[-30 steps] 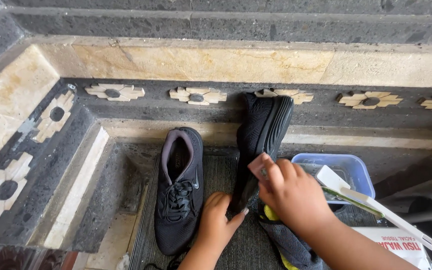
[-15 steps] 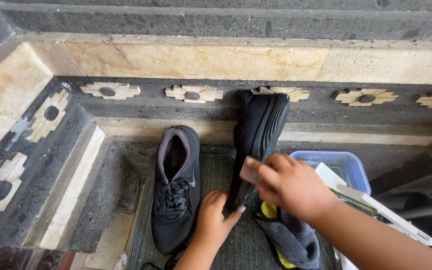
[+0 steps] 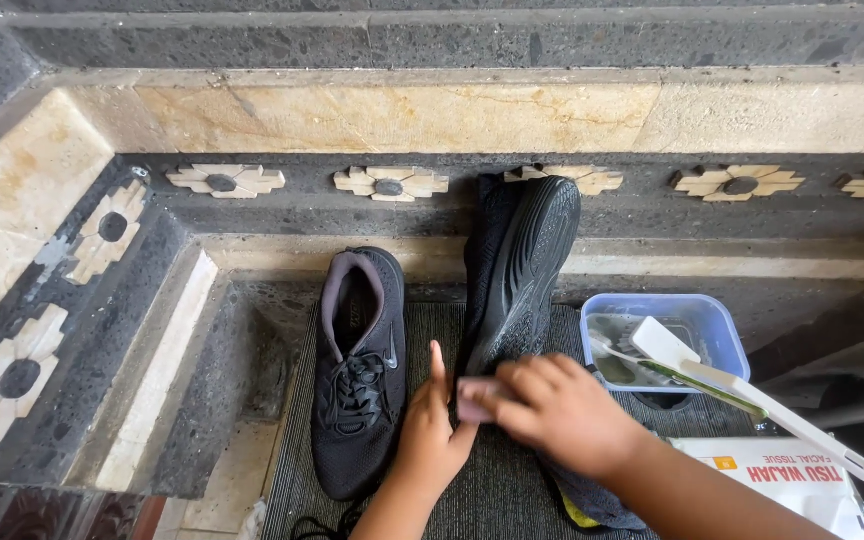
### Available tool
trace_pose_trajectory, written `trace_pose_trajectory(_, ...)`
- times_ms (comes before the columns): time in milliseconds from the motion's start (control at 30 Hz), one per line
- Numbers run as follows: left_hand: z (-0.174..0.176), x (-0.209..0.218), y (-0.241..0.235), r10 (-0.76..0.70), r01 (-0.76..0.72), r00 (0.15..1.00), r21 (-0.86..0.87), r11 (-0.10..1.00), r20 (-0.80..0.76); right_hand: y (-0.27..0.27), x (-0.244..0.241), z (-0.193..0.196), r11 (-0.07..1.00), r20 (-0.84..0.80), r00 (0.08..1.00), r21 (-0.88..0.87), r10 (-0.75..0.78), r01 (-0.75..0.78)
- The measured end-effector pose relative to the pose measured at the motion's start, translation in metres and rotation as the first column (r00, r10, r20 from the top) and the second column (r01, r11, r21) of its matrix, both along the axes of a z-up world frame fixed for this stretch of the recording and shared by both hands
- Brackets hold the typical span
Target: Cleaning the sole of a black sneaker using a brush, cleaning solution, and a cloth on a set of stone steps.
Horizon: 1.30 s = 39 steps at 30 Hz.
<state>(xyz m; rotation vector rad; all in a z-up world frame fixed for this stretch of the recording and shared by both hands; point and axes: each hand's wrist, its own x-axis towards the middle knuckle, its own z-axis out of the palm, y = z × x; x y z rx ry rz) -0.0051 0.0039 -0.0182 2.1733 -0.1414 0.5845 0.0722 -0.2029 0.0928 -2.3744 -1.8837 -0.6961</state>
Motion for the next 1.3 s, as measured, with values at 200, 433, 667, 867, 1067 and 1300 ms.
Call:
trace_pose_trajectory(200,0.013,-0.001,-0.003,-0.025,0.024,0.995,-0.012,1.000,-0.101,0.025,0.002,-0.031,0.688,-0.556,0.793,0.475,-0.249,0.549)
trace_pose_trajectory(433,0.008,0.006,-0.003,-0.037,0.040,0.996,0.037,0.999,-0.080,0.055,-0.047,-0.063,0.730,-0.312,0.916,0.561,-0.251,0.391)
trace_pose_trajectory(667,0.018,0.001,-0.006,-0.015,0.015,1.000,0.071,0.997,-0.008,0.063,-0.025,-0.068,0.379,-0.728,0.645,0.544,-0.231,0.749)
trace_pose_trajectory(867,0.012,0.005,-0.003,0.014,-0.013,1.000,0.049,0.999,-0.013,0.064,-0.034,-0.082,0.548,-0.537,0.818,0.630,-0.204,0.550)
trace_pose_trajectory(1067,0.021,0.003,-0.007,0.008,-0.007,1.000,0.076,0.997,-0.011,0.055,-0.026,-0.071,0.364,-0.752,0.643,0.563,-0.147,0.742)
trace_pose_trajectory(1300,0.018,0.003,-0.007,0.063,-0.069,0.995,0.078,0.995,0.079,0.059,-0.041,-0.083,0.596,-0.469,0.861,0.641,-0.195,0.484)
